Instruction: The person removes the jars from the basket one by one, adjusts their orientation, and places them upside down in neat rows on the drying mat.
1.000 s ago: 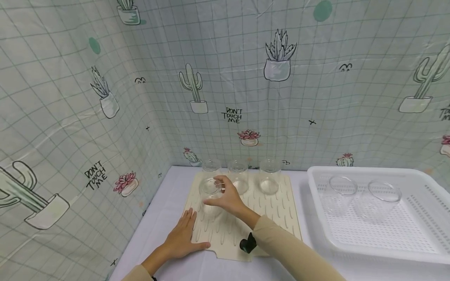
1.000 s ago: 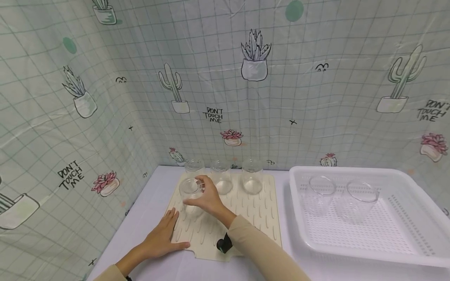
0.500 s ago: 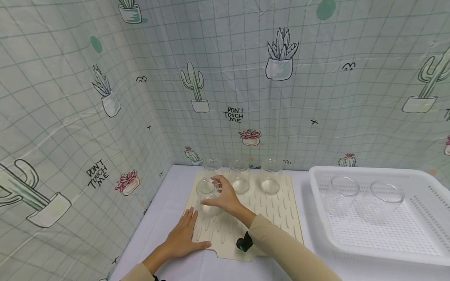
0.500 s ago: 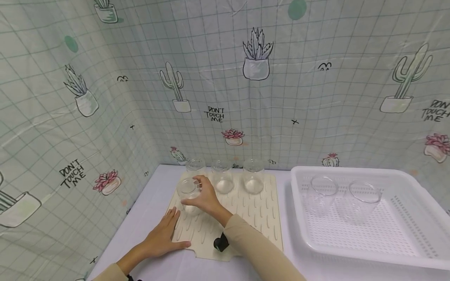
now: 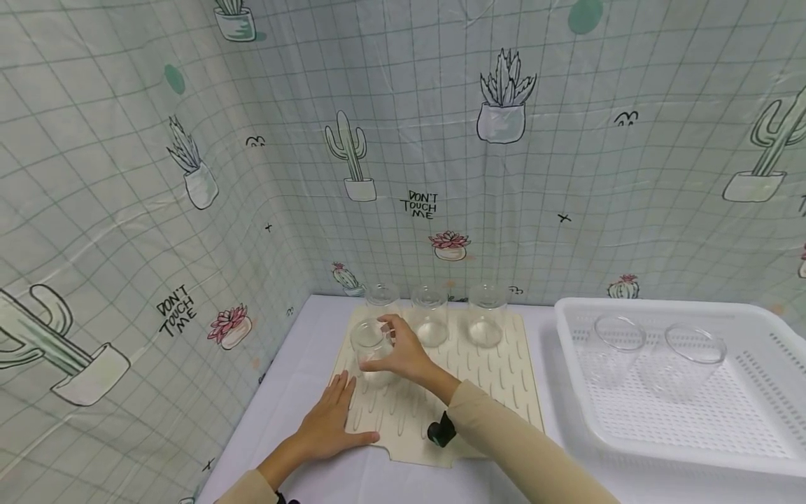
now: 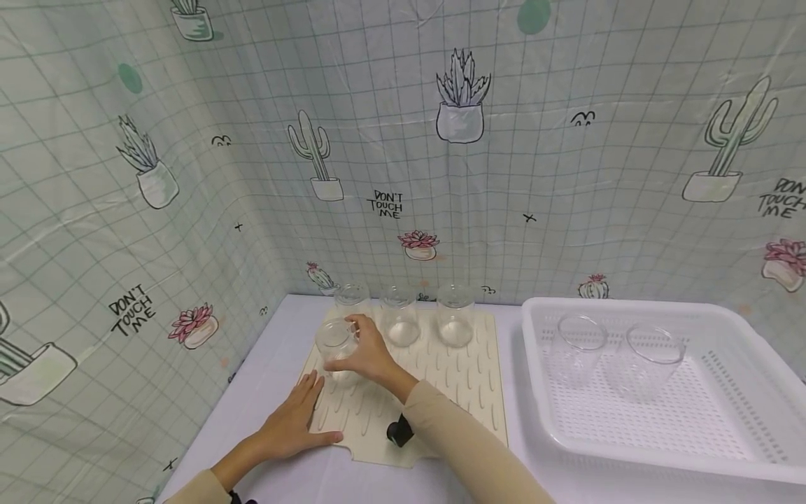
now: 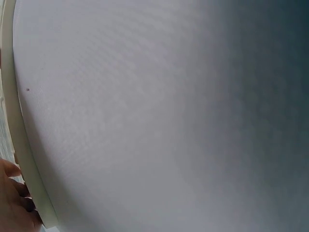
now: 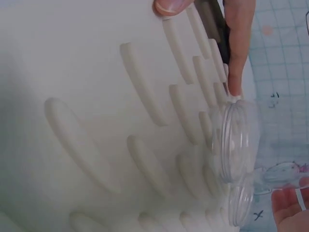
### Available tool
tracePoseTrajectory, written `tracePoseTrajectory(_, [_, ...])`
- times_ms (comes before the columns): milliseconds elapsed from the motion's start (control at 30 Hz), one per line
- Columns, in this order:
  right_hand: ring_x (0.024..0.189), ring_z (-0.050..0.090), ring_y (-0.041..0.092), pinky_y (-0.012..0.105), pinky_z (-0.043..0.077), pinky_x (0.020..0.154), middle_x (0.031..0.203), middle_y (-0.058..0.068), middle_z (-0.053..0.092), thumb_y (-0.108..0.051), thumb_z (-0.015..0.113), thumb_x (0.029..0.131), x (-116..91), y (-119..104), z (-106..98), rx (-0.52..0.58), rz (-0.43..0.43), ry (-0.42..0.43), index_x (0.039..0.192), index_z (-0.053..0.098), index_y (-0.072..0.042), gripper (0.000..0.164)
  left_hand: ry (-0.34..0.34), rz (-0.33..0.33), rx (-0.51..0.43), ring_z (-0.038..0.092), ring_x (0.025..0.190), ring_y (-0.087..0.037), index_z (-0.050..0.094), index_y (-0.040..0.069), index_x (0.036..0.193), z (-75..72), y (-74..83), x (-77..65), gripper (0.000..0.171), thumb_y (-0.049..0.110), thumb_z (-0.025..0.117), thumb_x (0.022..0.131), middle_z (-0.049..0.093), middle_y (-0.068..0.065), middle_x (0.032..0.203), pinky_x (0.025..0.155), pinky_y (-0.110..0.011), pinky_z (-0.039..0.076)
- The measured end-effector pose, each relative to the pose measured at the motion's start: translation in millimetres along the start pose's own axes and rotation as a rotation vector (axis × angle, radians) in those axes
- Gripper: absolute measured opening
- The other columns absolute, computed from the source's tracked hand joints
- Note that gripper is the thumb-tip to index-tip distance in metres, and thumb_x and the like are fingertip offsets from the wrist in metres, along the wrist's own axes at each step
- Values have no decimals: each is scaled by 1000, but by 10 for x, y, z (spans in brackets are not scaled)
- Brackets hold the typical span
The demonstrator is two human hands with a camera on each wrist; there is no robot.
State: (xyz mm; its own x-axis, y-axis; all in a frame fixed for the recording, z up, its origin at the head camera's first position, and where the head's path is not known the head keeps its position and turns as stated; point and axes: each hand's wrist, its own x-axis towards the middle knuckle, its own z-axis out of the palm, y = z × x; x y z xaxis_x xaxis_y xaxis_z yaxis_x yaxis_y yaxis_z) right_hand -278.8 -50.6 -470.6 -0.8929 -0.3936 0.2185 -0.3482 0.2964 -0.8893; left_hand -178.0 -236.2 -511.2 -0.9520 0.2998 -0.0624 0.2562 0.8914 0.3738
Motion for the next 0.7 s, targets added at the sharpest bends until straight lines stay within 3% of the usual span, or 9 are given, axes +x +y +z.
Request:
tracePoseTrajectory(300, [112, 48, 25, 40, 46, 87, 122, 11, 48, -37, 86, 60, -1, -93, -164, -5, 10, 17, 134, 37, -12, 92, -7, -13, -1, 2, 138, -34, 15, -1, 145, -17, 5, 23, 113, 75, 54, 70, 6, -20, 151, 106, -54, 17])
tracePoseTrajectory(533, [114, 46, 31, 45, 42, 92, 123, 11, 47, -33, 84, 64, -7, -200, -366, 74, -9, 20, 136, 35, -9, 91, -1, -18, -9, 3, 138, -35, 16, 0, 146, -41, 20, 19, 112, 73, 56, 70, 6, -20, 151, 106, -55, 18])
tracePoseTrajectory(700, [110, 48, 22, 42, 41, 93, 120, 3, 49, -33, 84, 64, -73, -288, -534, 120, -13, 22, 133, 39, -16, 84, 3, -3, -24, 6, 137, -39, 19, -1, 145, -14, 26, -15, 109, 70, 57, 72, 10, -22, 150, 102, -59, 21])
